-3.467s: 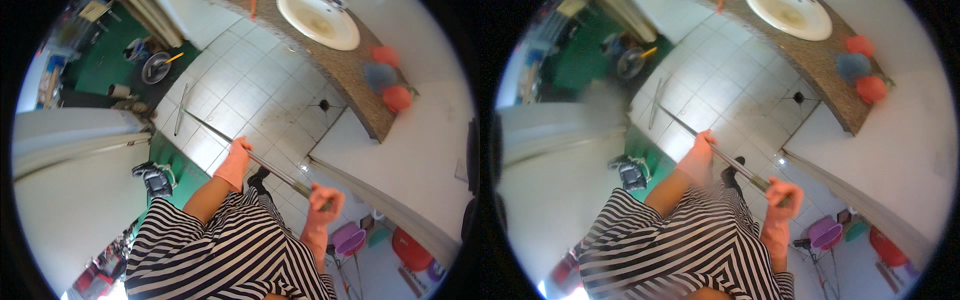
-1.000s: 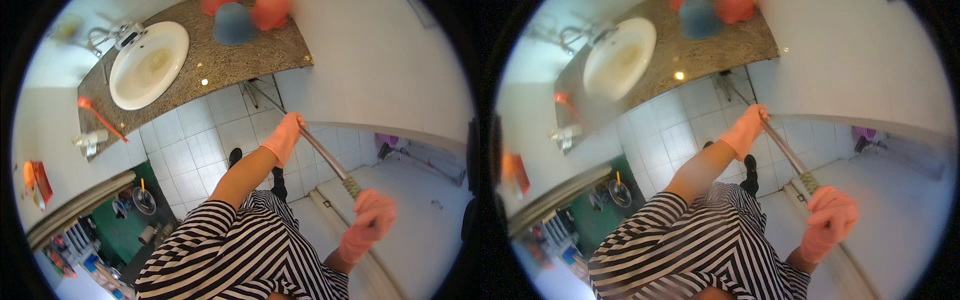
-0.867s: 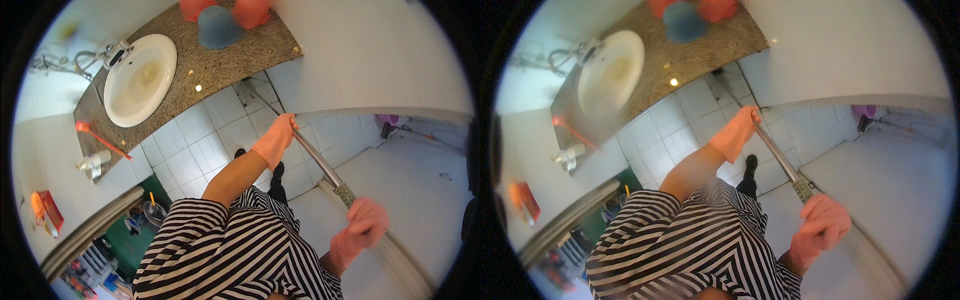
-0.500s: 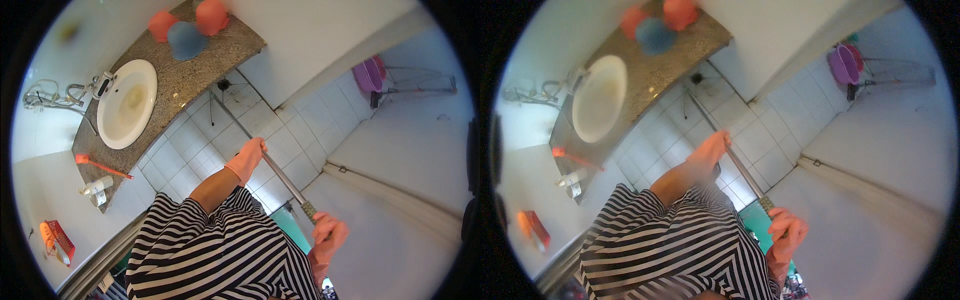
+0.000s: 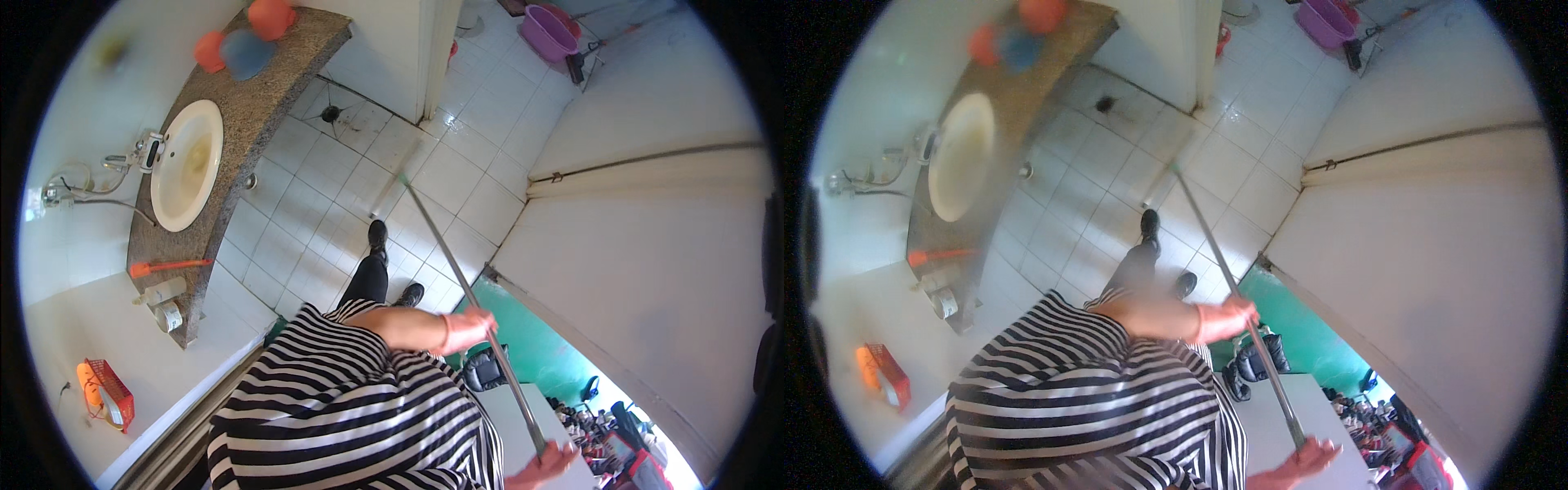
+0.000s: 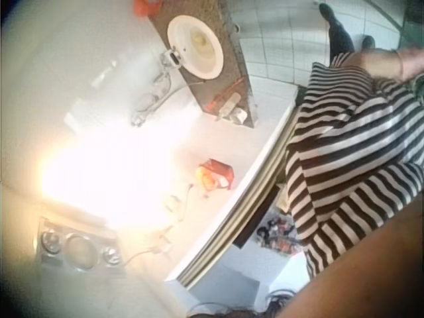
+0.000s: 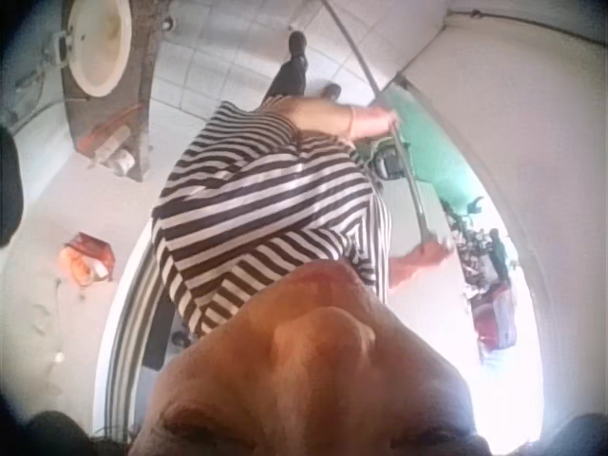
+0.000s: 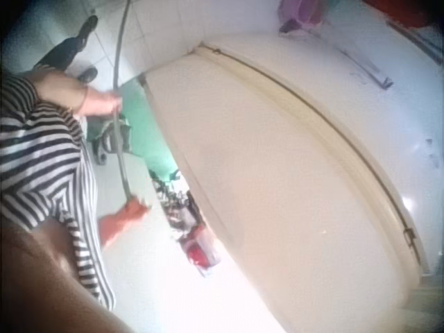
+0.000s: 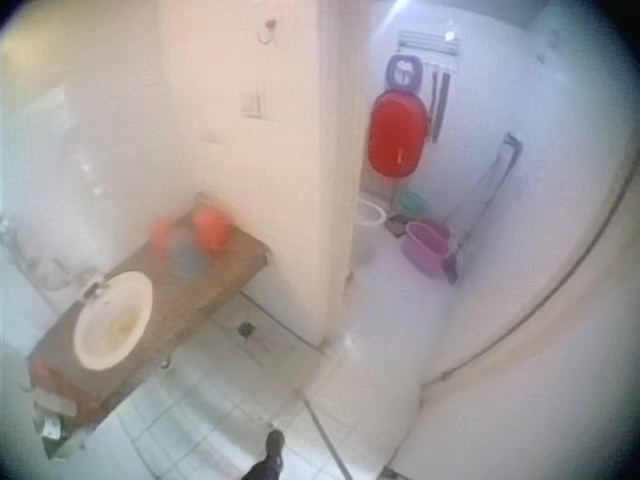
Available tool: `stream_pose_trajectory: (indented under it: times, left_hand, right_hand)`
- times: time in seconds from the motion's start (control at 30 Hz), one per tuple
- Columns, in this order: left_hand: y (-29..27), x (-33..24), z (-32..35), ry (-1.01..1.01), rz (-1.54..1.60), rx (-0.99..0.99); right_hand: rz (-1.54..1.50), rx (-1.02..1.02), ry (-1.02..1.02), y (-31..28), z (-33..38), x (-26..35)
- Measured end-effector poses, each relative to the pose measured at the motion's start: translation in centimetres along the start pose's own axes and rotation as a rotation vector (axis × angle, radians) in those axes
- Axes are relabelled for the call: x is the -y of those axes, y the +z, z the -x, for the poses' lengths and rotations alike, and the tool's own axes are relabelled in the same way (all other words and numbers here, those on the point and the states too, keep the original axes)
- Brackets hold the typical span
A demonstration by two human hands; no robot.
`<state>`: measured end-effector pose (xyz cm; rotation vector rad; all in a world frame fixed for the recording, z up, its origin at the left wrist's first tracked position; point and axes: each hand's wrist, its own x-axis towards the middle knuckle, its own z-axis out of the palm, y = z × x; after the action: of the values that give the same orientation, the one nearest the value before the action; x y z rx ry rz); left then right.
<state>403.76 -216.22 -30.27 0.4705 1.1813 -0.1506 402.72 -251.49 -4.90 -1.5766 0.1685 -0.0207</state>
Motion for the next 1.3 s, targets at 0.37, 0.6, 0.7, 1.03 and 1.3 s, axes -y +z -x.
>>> stream_pose_trajectory:
  times: [0.37, 0.6, 0.7, 1.03, 1.3]
  left_hand:
    - [7.7, 20.3, -3.3, -0.358, -0.12, 0.008]
    - [-3.0, -0.2, -4.9, -0.101, -0.318, -0.113]
    - [-11.1, -3.9, -13.1, 0.039, -0.05, -0.105]
    - [-27.0, -21.8, -17.8, 0.111, -0.281, -0.109]
    - [-33.4, -26.0, -20.1, 0.218, -0.198, -0.18]
  right_hand:
    - [1.249, -0.285, -0.315, 4.6, 10.3, 7.9]
    - [0.546, -0.133, -0.226, -3.0, 3.3, -7.9]
    - [-0.177, -0.335, 0.622, 17.3, -1.1, -6.2]
    - [-0.129, -0.257, 0.718, 39.6, 6.8, -9.8]
    - [-0.035, -0.047, 0.758, 45.0, 10.9, -9.7]
